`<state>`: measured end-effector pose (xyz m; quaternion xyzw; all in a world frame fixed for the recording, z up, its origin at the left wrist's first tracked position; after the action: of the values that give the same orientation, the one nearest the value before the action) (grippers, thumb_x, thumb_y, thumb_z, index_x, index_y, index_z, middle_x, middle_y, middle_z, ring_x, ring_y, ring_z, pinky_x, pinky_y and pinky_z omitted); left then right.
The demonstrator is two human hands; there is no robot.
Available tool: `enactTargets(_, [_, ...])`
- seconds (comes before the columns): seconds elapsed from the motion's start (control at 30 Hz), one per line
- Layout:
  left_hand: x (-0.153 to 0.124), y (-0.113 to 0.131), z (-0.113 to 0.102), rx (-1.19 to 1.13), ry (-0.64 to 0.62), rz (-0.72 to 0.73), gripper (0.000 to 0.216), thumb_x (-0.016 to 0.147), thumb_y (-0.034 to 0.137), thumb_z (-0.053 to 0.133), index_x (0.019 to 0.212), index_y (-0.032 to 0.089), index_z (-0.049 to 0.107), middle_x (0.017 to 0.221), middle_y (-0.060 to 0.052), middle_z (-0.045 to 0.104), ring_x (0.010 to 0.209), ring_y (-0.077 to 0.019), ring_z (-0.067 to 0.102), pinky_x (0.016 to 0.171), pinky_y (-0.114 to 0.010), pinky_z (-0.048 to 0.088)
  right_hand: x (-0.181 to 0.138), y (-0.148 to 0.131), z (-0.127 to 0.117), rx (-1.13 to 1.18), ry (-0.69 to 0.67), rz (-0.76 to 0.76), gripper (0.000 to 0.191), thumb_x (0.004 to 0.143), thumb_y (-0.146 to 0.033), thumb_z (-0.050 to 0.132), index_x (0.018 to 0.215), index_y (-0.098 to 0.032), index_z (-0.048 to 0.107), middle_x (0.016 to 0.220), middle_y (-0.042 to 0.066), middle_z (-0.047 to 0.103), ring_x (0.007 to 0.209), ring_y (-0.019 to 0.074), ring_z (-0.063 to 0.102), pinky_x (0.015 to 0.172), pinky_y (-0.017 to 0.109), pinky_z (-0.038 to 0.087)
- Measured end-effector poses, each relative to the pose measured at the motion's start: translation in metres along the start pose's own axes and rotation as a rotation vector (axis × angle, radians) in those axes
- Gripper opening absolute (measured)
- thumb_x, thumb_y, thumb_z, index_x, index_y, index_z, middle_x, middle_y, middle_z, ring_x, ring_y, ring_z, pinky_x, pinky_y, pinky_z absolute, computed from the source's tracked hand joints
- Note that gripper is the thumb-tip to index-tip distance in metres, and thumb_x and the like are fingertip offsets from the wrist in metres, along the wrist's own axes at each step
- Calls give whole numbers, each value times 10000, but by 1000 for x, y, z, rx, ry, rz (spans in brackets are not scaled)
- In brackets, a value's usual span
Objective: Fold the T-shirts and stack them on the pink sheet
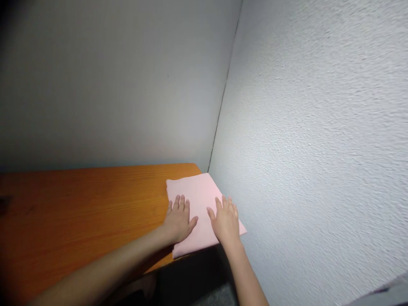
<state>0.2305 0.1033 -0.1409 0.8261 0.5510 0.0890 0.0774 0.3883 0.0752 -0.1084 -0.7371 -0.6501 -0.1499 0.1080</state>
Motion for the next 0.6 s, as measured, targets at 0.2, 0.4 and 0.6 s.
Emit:
enactTargets(0.2, [-5,-3,-6,6,68,-1,797,911,558,232,1493,16,275,1583,-222,147,1473,-365,71,1173,-571,76,-4,-29,42,107,-270,24,598,981,-619,195,1522,-364,223,1599,43,163,1447,377,88,1117,603,108])
enactTargets(0.4, [-30,11,-13,-47,41,81,735,933,508,221,1472,22,334,1566,-221,227,1470,-341,136,1186,-533,64,-6,-27,46,41,-269,18,630,963,-633,198,1531,-363,166,1607,26,124,1451,362,81,1118,604,113])
enactTargets(0.6, [-59,24,-6,-143,10,182,849,901,619,214,1500,18,256,1587,-222,148,1481,-332,49,1186,-539,43,-7,-19,59,-23,-204,-55,635,926,-568,283,1517,-338,260,1593,49,187,1432,397,154,1078,634,176])
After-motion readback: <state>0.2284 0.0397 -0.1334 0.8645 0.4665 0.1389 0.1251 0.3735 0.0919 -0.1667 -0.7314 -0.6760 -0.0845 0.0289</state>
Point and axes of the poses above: each hand's wrist, its own x-axis towards the middle knuckle, its own z-axis out of the palm, y = z × x, the point moved 10 cm from there along x, towards the middle knuckle
